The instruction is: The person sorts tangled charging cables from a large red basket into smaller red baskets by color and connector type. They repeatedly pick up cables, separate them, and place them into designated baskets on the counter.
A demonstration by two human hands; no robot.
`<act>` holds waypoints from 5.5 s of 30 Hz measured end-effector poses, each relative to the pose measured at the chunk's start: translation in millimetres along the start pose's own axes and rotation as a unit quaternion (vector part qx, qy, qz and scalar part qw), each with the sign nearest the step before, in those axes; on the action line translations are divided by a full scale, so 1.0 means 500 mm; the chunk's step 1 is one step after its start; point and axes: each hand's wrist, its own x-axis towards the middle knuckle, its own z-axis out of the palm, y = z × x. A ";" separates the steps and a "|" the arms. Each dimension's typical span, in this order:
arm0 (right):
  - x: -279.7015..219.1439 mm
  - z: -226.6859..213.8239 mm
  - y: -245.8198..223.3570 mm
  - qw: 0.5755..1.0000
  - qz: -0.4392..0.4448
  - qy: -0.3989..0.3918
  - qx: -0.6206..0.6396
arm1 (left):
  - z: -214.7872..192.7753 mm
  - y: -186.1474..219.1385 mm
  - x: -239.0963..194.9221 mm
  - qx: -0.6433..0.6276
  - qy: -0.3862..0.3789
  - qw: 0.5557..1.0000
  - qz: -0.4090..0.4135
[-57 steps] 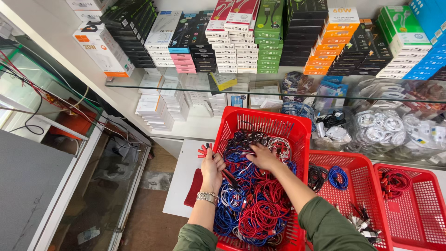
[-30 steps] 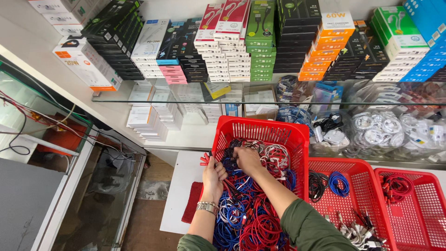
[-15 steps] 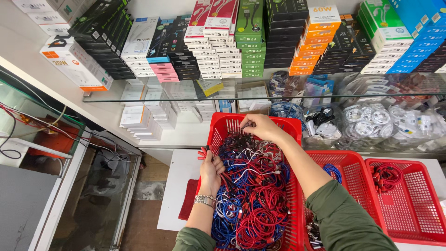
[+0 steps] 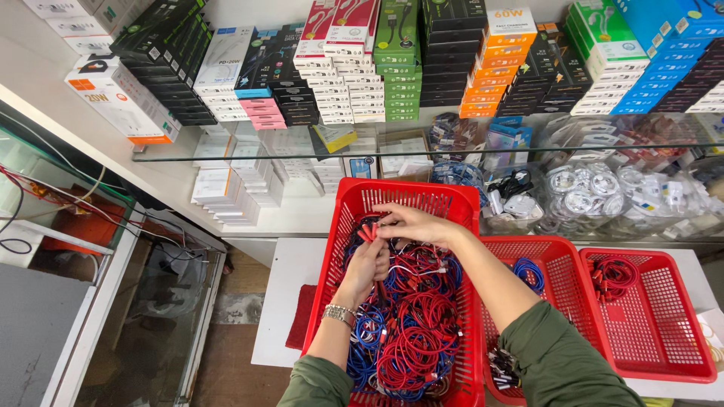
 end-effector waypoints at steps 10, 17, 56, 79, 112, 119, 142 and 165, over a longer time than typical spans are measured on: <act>-0.057 0.035 -0.059 0.972 -0.140 0.098 -0.162 | 0.063 0.050 -0.037 0.130 -0.093 0.986 -0.037; -0.100 0.047 -0.059 0.981 -0.147 0.086 -0.093 | 0.066 0.047 -0.069 0.091 -0.107 0.990 -0.019; -0.123 0.104 -0.035 0.872 -0.210 0.243 -0.369 | -0.073 0.003 -0.109 -0.060 0.054 0.993 0.083; -0.263 0.081 0.027 0.981 -0.048 0.154 0.106 | 0.116 -0.058 -0.091 0.106 -0.189 0.973 -0.078; -0.910 -0.415 0.857 0.814 0.236 0.454 -0.274 | 0.850 -0.618 0.224 0.001 -0.114 0.979 -0.171; -0.883 -0.432 0.868 0.856 0.354 0.307 -0.216 | 0.853 -0.612 0.226 0.021 -0.098 0.977 -0.188; -0.904 -0.461 0.528 0.773 -0.217 0.195 0.563 | 0.865 -0.565 0.183 0.128 -0.142 0.981 -0.028; -0.782 -0.362 0.351 0.993 0.041 0.063 0.091 | 0.659 -0.432 0.072 0.156 -0.163 0.974 -0.038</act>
